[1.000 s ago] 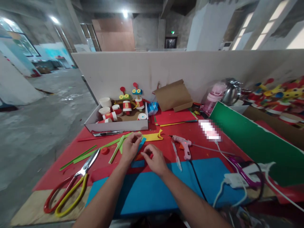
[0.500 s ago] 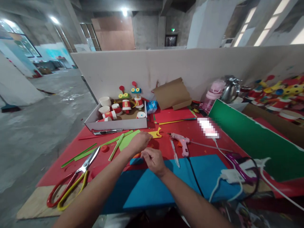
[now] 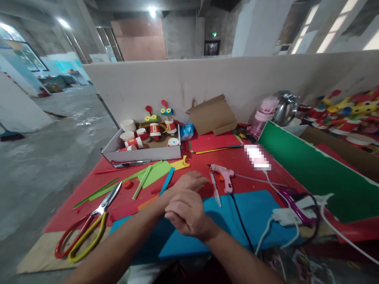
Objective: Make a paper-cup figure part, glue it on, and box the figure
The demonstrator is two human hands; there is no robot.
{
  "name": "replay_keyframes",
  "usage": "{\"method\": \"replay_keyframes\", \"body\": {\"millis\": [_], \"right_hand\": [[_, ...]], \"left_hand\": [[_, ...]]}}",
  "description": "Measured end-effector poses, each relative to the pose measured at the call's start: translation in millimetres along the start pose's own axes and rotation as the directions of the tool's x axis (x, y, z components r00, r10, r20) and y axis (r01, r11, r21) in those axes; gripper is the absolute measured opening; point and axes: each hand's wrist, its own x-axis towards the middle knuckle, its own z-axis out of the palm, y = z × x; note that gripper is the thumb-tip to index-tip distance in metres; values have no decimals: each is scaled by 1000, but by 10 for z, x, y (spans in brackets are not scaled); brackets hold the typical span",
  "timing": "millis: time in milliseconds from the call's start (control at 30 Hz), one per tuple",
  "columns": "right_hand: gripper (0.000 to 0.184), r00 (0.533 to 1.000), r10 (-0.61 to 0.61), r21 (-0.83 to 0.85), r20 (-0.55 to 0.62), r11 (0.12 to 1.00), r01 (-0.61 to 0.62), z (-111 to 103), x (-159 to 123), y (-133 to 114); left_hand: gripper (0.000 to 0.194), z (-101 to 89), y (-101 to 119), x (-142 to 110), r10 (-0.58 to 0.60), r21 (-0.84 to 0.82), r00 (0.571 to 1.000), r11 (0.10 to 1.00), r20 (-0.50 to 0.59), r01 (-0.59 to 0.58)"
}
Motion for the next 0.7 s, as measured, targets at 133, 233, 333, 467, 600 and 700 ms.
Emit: {"method": "replay_keyframes", "body": {"millis": [133, 233, 333, 467, 600, 700], "right_hand": [[16, 998, 23, -245, 57, 969, -8, -300, -45, -33], [24, 884, 444, -512, -146, 731, -452, -689, -167, 179], [36, 457, 828, -661, -325, 147, -736, -1067, -307, 423], [41, 285, 946, -744, -155, 79, -664, -1236, -403, 604], [28, 278, 959, -747, -64, 139, -650, -1145, -339, 681], [32, 270, 959, -747, -82, 121, -654, -1116, -263, 763]], "left_hand": [[18, 220, 241, 96, 236, 156, 947, 949, 216, -272], [13, 247, 332, 115, 280, 202, 929, 922, 243, -331], [18, 136, 390, 20, 363, 219, 889, 877, 279, -427], [17, -87, 429, -252, 318, 131, 938, 933, 138, -336], [13, -236, 415, -500, -256, -487, 942, 865, -217, 123], [18, -298, 395, -615, -570, -884, 811, 439, -136, 160]]}}
